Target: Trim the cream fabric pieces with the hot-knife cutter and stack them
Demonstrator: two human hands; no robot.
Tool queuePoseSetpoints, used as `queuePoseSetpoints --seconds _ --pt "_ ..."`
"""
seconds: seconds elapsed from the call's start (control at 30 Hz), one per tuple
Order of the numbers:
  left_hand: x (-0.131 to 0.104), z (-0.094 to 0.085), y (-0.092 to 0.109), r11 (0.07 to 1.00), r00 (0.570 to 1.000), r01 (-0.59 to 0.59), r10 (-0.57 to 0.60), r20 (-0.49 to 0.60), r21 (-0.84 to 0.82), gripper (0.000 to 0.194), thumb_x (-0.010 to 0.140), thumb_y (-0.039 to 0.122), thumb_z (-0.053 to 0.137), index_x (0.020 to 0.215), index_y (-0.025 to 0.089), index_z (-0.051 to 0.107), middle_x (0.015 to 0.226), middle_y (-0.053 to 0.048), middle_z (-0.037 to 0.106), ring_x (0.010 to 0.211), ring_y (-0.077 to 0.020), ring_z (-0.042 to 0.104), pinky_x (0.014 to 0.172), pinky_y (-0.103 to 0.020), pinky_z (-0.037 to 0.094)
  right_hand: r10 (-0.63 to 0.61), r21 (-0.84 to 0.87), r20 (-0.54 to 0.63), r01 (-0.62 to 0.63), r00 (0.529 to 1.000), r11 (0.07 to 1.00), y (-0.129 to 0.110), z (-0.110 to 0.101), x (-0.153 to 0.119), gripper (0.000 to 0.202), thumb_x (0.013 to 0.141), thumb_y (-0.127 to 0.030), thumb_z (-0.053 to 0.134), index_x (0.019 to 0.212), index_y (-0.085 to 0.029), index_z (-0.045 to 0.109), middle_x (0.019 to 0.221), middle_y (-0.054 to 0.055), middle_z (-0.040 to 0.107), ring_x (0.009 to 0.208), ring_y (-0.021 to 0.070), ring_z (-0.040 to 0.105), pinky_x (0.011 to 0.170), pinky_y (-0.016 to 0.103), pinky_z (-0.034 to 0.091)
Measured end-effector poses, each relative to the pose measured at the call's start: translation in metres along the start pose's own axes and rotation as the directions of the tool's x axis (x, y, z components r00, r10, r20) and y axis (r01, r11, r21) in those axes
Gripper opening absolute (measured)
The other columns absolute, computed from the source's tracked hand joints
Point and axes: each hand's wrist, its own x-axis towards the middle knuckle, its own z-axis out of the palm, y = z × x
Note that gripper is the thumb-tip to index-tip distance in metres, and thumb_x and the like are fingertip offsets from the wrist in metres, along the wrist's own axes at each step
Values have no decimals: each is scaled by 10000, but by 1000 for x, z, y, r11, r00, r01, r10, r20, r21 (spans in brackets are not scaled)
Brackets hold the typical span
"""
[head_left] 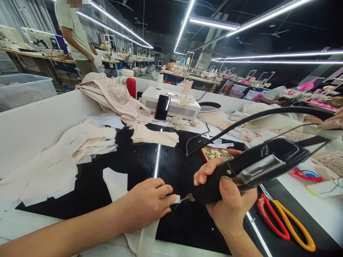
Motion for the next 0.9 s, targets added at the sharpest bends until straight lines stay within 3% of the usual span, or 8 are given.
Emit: queuePoseSetpoints --seconds 0.1,0.23,0.37,0.47,0.63,0.9 --pt "1 -2 0 1000 1000 6 -7 -18 -23 184 1087 192 622 1249 123 676 1074 -51 709 1010 -188 650 913 -336 532 10 3 2 -10 1000 1000 1 0 -2 368 904 -353 836 1194 -288 620 795 -46 693 559 146 647 484 291 597" --pt "1 -4 -1 995 997 48 -53 -58 -84 179 1066 134 602 1218 133 696 1078 -57 704 970 -198 641 903 -333 556 -6 -34 3 6 1000 999 2 0 -2 235 932 -321 805 1087 -270 637 814 -38 687 567 138 649 501 295 598" --pt "-4 -2 -2 993 994 58 -66 -83 -104 211 1026 55 602 1203 122 694 1110 -62 712 961 -202 647 915 -343 579 5 -42 6 -5 1000 999 3 -1 -3 355 929 -320 804 1229 -288 616 817 -41 690 576 148 653 512 307 599" --pt "-9 -3 -2 993 995 50 -59 -78 -106 250 1011 7 581 1208 124 681 1127 -64 720 975 -200 665 924 -347 591 7 -56 25 -6 1000 998 3 -3 -5 313 939 -321 795 1197 -281 621 826 -36 691 585 153 666 523 316 605" --pt "-15 -8 -1 996 997 37 -42 -58 -84 259 1023 -13 544 1194 138 667 1054 -67 728 955 -193 683 915 -350 604 5 -43 30 -4 1000 999 0 -3 -7 311 929 -325 805 1184 -281 633 830 -37 694 597 146 657 525 302 609" --pt "-27 -11 3 996 989 85 -86 -124 -14 204 1019 -3 580 1148 118 682 1026 -55 722 926 -198 676 868 -343 600 14 -61 -10 -14 1000 998 -3 0 -6 411 887 -349 832 1247 -297 641 794 -34 692 577 160 638 495 309 582"
